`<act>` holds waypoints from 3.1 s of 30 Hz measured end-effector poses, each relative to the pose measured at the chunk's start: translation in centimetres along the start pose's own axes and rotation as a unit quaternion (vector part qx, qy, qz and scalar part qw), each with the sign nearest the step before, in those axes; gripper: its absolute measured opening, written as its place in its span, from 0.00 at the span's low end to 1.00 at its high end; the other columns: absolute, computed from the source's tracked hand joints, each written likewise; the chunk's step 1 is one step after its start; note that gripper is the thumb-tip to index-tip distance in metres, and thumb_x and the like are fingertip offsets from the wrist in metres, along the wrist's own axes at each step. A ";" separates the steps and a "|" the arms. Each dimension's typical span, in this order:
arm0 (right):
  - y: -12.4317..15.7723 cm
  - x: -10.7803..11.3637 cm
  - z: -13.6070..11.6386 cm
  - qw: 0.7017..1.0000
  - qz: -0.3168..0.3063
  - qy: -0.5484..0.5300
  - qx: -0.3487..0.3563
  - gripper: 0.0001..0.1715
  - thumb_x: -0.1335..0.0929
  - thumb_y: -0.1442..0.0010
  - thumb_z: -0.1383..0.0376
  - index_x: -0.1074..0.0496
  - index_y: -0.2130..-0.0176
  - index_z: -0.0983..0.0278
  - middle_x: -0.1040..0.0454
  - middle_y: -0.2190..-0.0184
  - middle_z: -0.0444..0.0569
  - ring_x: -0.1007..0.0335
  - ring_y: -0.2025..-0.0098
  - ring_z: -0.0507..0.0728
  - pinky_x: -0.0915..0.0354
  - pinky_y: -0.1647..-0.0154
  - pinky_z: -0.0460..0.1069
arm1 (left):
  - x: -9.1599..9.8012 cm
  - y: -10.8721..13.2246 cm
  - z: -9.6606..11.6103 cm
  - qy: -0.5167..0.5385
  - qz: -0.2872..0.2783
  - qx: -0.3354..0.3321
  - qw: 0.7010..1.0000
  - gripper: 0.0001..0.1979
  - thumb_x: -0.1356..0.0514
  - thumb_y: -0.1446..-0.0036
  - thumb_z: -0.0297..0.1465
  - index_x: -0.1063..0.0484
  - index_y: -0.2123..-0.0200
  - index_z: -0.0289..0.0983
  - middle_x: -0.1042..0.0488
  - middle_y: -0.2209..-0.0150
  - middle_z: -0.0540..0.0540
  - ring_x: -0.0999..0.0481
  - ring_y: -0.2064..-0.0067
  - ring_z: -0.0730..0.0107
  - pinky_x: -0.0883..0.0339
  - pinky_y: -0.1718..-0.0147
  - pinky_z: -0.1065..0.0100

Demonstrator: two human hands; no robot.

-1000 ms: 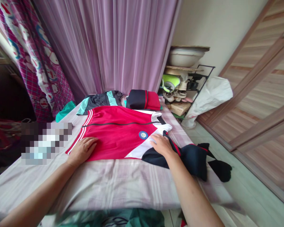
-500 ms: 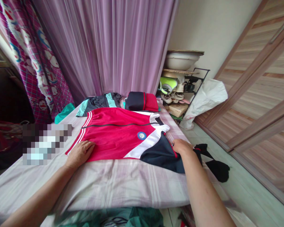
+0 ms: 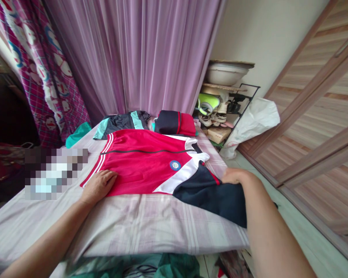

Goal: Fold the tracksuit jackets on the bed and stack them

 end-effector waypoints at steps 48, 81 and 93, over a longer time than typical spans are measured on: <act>-4.9 -2.5 -22.9 0.906 -0.016 -0.336 0.258 0.34 0.36 0.36 0.51 0.40 0.34 0.57 0.37 0.35 0.52 0.39 0.36 0.58 0.39 0.39 0.56 | 0.0 0.2 0.0 -0.005 0.008 0.003 1.000 0.19 0.54 0.33 0.36 0.24 0.62 0.39 0.21 0.64 0.43 0.22 0.61 0.60 0.29 0.58 0.60; -0.6 -9.8 -1.7 0.909 0.257 -0.317 -0.086 0.24 0.33 0.58 0.44 0.27 0.75 0.61 0.26 0.78 0.46 0.31 0.69 0.60 0.39 0.68 0.50 | -0.3 0.1 -0.3 0.000 0.022 -0.011 1.000 0.20 0.54 0.32 0.38 0.23 0.62 0.37 0.20 0.65 0.42 0.22 0.62 0.59 0.29 0.59 0.59; -1.2 -10.7 -1.0 0.928 0.194 -0.309 -0.080 0.26 0.33 0.56 0.44 0.23 0.68 0.61 0.22 0.72 0.48 0.27 0.65 0.61 0.36 0.65 0.52 | -0.1 -2.0 9.4 0.070 0.051 -0.027 0.996 0.14 0.45 0.36 0.38 0.26 0.52 0.39 0.21 0.58 0.42 0.23 0.57 0.58 0.30 0.56 0.57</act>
Point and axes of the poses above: each hand's wrist, its own y-axis away from the middle knuckle, its own x-axis out of the back of the hand, z = x × y, the point moved 2 cm from there along -y, towards the middle knuckle
